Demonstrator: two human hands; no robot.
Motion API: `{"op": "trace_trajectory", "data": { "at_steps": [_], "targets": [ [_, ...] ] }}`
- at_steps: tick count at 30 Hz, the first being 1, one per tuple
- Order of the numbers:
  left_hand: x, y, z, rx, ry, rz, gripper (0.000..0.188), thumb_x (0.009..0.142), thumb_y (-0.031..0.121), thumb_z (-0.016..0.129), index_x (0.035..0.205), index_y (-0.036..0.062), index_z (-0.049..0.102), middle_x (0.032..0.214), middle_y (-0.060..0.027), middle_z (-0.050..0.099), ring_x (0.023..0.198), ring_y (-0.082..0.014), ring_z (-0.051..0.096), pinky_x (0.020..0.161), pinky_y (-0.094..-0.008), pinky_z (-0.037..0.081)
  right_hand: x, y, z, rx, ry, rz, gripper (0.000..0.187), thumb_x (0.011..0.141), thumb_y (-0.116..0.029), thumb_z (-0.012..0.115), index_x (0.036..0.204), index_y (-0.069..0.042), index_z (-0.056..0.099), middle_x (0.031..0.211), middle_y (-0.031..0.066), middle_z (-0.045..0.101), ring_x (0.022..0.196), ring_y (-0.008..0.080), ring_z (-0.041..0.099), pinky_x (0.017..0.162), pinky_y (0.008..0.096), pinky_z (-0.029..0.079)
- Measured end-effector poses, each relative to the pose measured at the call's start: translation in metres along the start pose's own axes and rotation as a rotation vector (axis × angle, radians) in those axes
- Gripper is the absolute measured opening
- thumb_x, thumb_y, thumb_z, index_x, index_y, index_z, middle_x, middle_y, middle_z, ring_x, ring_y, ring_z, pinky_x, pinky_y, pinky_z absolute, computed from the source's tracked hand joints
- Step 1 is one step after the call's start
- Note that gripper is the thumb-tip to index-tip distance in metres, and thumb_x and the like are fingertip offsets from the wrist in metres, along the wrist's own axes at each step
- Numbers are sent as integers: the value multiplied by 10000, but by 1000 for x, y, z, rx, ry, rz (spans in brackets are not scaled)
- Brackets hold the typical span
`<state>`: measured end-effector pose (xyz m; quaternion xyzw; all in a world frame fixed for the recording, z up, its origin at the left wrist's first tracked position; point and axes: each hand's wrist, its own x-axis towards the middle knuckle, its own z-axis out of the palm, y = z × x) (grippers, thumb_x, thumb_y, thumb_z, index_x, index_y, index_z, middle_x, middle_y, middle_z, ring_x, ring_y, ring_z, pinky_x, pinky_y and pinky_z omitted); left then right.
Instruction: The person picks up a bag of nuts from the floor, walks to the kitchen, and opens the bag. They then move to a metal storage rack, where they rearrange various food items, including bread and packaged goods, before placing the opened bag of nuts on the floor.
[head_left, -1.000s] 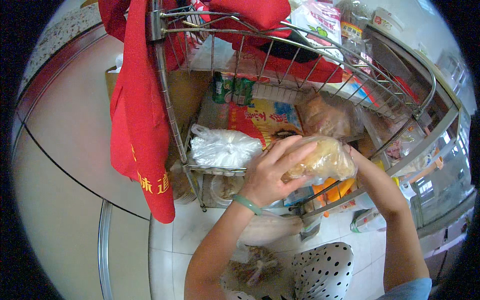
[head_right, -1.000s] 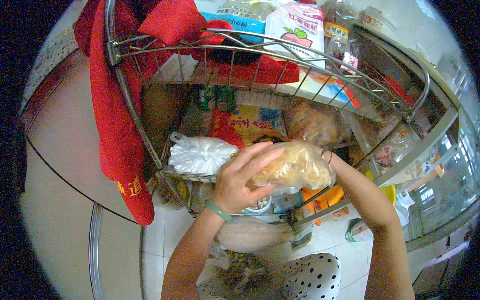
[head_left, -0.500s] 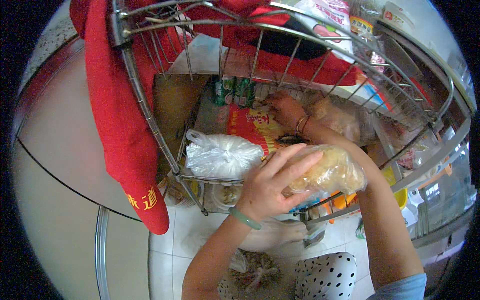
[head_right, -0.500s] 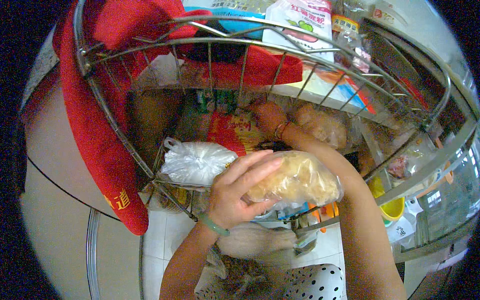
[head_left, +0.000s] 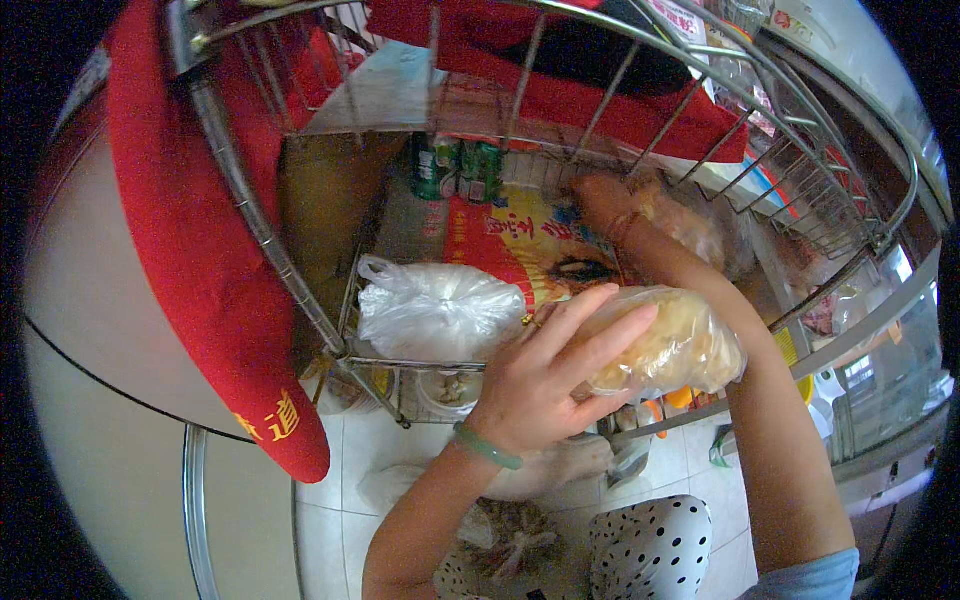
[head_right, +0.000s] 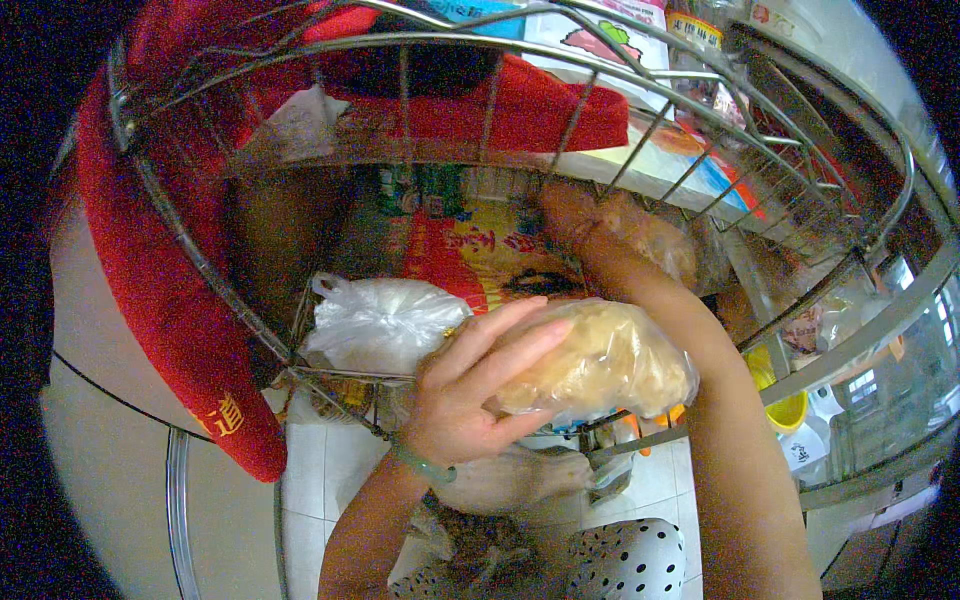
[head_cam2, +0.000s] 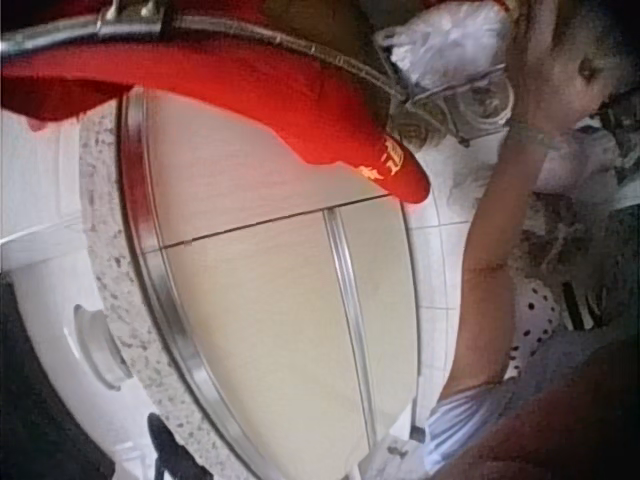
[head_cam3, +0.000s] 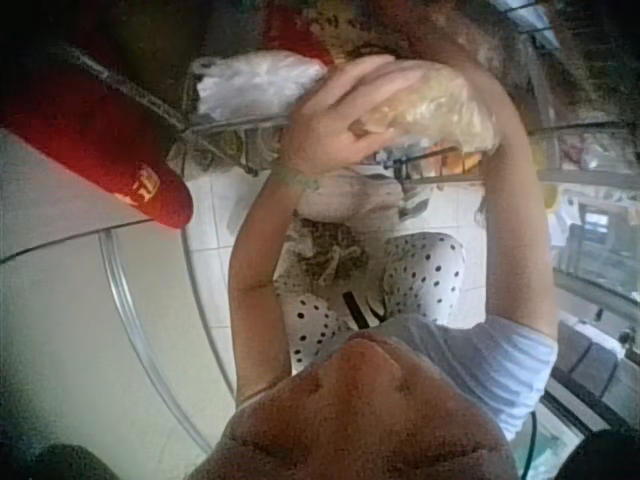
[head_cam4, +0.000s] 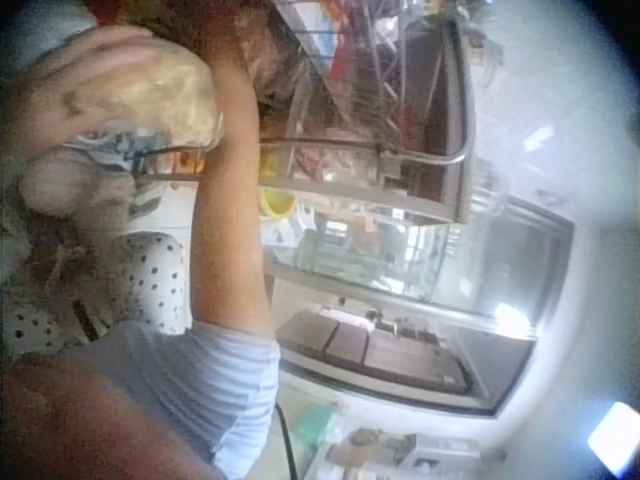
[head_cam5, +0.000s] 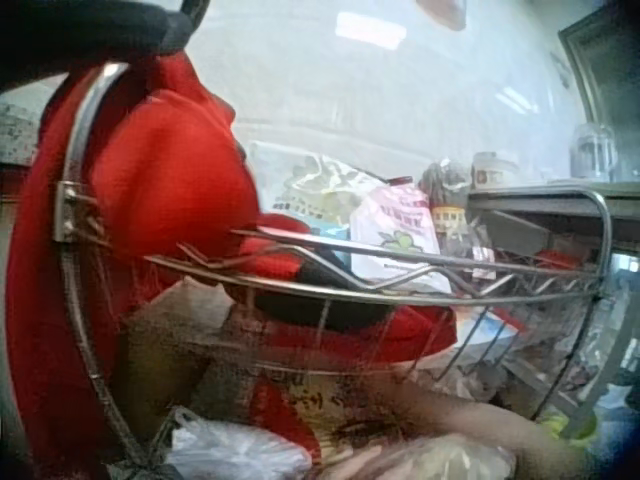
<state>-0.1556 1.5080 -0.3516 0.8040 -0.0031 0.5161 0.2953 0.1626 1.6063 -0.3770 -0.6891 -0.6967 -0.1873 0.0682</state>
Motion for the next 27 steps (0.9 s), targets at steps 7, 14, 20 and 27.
{"op": "trace_trajectory", "data": {
  "at_steps": [7,14,20,27],
  "targets": [
    [4,-1,13,-74,18,10,629,681,154,793,1273,156,583,1276,-141,540,1071,-311,591,904,-379,499,-33,0,-22,-266,-232,62,253,784,-212,606,986,-88,695,884,207,666,900,381,636,806,468,506],
    [16,16,16,-172,321,-308,538,815,171,729,1301,61,526,1223,-118,594,1085,-238,590,925,-338,479,-96,-35,-82,166,-213,104,259,776,-232,677,969,-60,694,892,168,683,892,343,655,811,436,522],
    [21,4,13,-383,636,-412,459,924,179,627,1309,-1,452,1169,-99,574,1037,-167,551,911,-304,449,-132,-56,-104,145,-192,-129,269,651,-58,675,890,-162,742,795,149,681,780,327,659,721,427,532],
    [22,-1,10,-463,608,-535,444,941,212,611,1302,11,450,1172,-77,552,1048,-141,527,901,-284,448,-172,-45,-153,212,-456,-217,248,680,-85,652,881,-195,748,804,108,692,778,310,658,698,413,526]
  ]
}}
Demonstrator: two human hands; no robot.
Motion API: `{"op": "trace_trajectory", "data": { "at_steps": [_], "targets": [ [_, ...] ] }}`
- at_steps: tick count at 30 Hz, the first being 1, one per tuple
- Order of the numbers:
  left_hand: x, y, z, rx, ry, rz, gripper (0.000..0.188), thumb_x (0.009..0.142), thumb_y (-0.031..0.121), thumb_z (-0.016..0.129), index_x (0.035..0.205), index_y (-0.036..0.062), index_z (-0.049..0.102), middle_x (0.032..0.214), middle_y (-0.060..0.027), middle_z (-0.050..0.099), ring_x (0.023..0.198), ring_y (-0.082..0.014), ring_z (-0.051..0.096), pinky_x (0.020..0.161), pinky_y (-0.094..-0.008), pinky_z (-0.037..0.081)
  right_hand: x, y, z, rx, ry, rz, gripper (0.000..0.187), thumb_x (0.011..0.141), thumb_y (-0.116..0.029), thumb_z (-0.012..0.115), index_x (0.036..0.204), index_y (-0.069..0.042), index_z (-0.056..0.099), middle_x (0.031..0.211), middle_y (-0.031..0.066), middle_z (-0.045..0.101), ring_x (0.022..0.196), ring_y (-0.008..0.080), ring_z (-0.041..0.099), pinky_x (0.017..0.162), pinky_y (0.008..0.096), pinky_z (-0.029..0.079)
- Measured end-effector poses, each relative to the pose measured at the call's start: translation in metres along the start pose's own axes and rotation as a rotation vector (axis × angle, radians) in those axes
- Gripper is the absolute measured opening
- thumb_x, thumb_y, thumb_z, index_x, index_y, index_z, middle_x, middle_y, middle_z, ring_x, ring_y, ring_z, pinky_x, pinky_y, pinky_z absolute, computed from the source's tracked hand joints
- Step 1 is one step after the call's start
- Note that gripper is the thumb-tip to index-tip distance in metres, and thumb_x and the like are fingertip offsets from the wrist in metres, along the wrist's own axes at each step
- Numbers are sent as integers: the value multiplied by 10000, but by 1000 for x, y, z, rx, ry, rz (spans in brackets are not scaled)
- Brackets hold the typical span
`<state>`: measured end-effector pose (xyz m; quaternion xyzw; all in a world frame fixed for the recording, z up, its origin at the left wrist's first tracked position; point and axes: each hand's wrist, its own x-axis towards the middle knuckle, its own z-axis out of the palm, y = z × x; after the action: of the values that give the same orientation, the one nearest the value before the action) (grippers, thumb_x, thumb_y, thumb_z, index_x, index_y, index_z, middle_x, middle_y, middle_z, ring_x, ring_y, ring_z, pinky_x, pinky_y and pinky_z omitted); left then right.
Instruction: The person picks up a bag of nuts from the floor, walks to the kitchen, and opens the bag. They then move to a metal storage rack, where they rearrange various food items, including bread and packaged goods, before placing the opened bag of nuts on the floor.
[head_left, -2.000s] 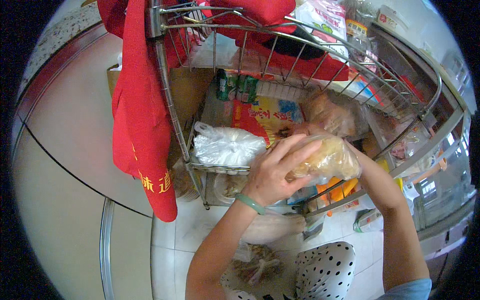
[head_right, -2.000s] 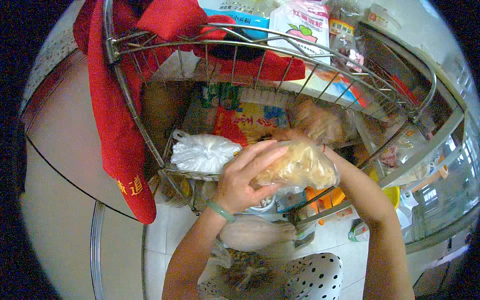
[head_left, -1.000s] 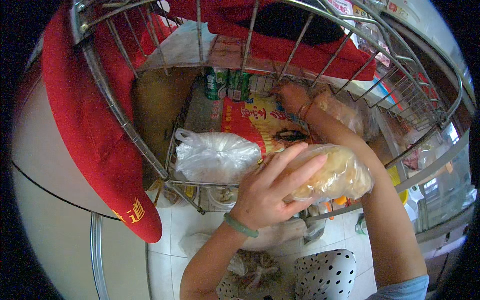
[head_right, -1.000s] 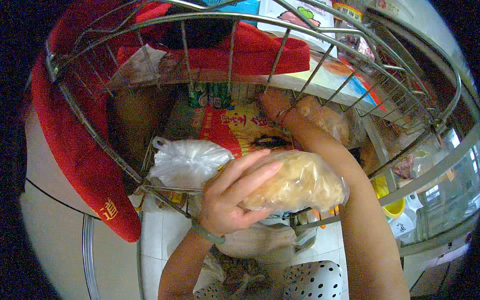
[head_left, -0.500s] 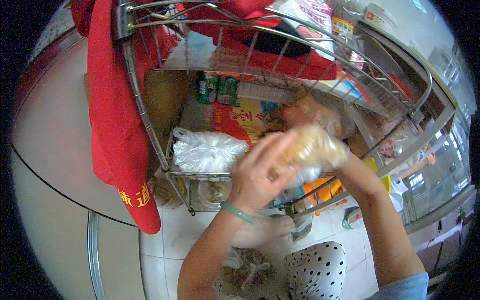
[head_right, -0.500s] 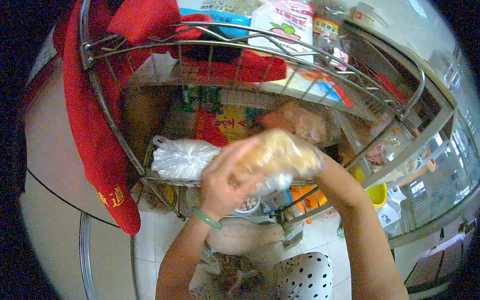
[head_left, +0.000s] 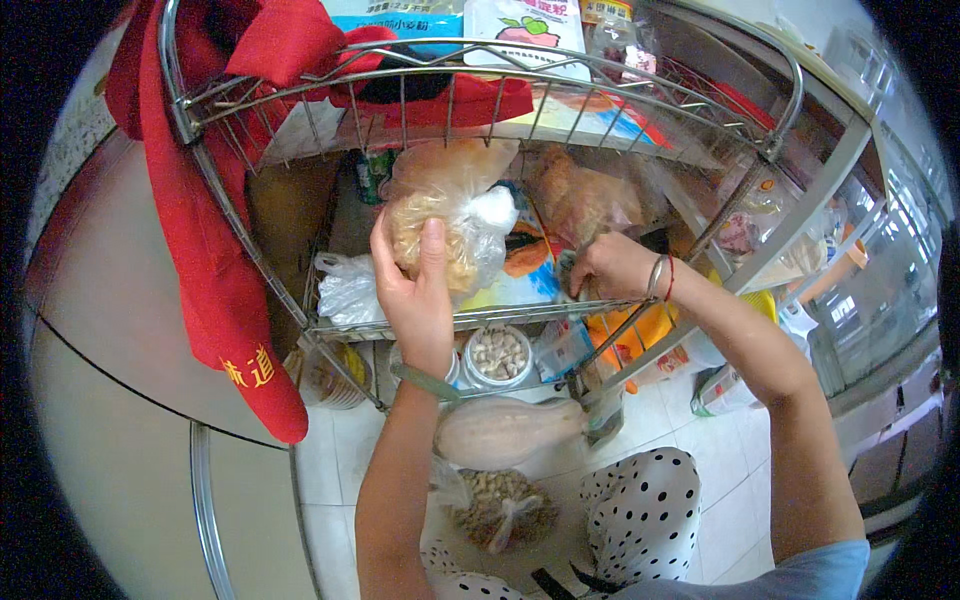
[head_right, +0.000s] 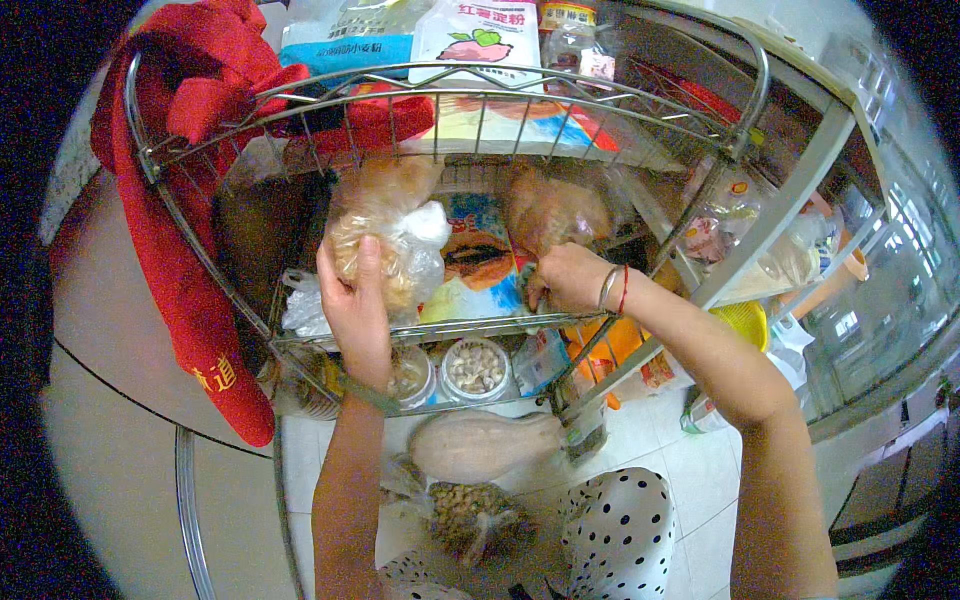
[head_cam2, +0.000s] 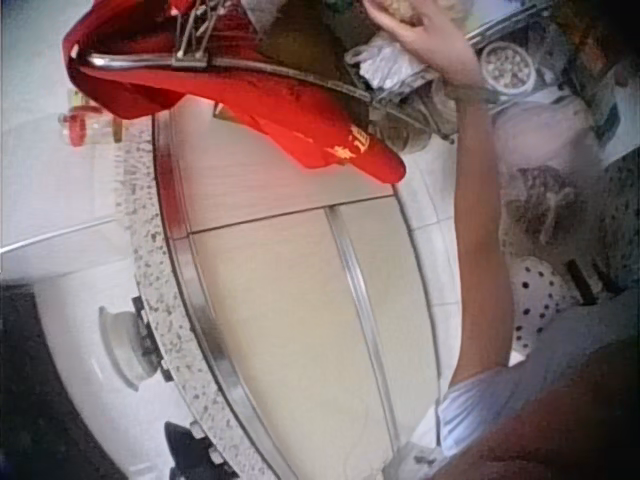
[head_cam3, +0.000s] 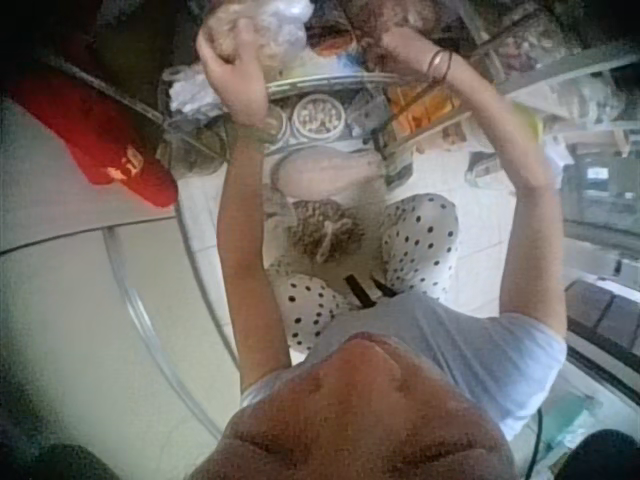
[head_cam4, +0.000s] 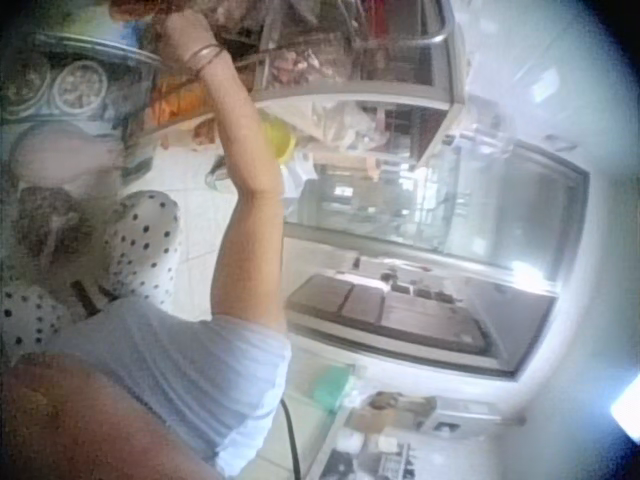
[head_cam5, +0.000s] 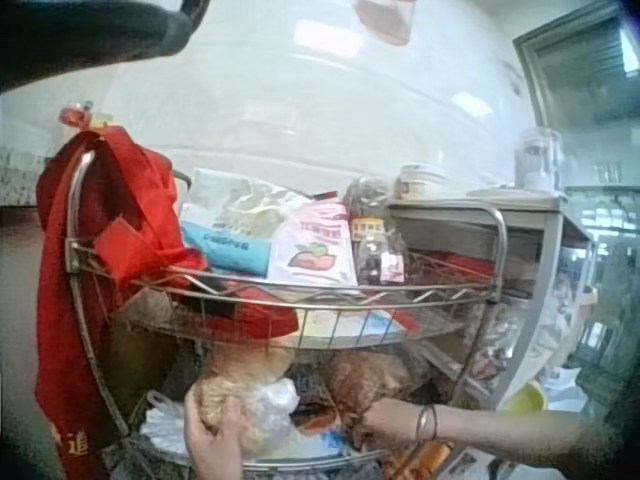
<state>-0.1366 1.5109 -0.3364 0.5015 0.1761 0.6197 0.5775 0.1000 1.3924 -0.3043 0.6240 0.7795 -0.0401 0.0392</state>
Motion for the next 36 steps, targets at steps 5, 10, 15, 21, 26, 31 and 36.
{"op": "trace_trajectory", "data": {
  "at_steps": [5,10,15,21,26,31,36],
  "targets": [
    [1,1,0,-15,-41,-11,441,930,206,626,1292,16,462,1149,-68,566,1011,-133,543,872,-277,463,-12,-8,-13,110,-100,181,225,706,-115,684,919,-164,741,855,92,705,803,295,663,718,374,522],
    [-1,1,7,46,-31,-7,416,921,199,639,1263,15,490,1135,-60,580,991,-128,551,857,-272,469,-19,18,20,275,59,28,253,728,-83,692,980,-96,711,905,97,698,873,245,663,773,338,507],
    [-1,0,4,33,-24,-28,411,918,203,644,1259,25,499,1133,-62,585,989,-128,553,859,-274,467,-4,11,7,384,-123,141,282,704,-56,692,985,-68,697,900,113,688,873,238,652,784,353,504],
    [-3,3,8,137,-33,0,426,913,210,648,1258,11,496,1112,-69,598,985,-130,559,843,-278,475,3,-13,-28,119,-124,314,348,850,-405,614,999,-103,700,873,131,695,835,303,660,762,378,511],
    [-4,4,13,150,-28,-31,420,911,200,649,1253,7,501,1097,-77,610,972,-135,571,838,-278,478,70,8,-6,-416,332,386,464,874,-450,543,1255,-191,601,1305,95,560,1278,295,446,1014,522,360],
    [-1,3,5,193,-40,38,416,911,186,646,1254,1,502,1093,-79,614,970,-139,577,841,-282,478,103,39,12,-708,117,537,558,909,-483,429,1370,-174,481,1446,95,415,1383,321,270,1056,640,198],
    [-4,-3,10,225,-65,78,419,900,166,656,1253,-7,509,1089,-91,625,968,-148,590,841,-289,483,120,83,20,-577,92,717,500,964,-434,369,1374,-167,476,1453,117,408,1370,350,296,1073,661,156]
  ]
}}
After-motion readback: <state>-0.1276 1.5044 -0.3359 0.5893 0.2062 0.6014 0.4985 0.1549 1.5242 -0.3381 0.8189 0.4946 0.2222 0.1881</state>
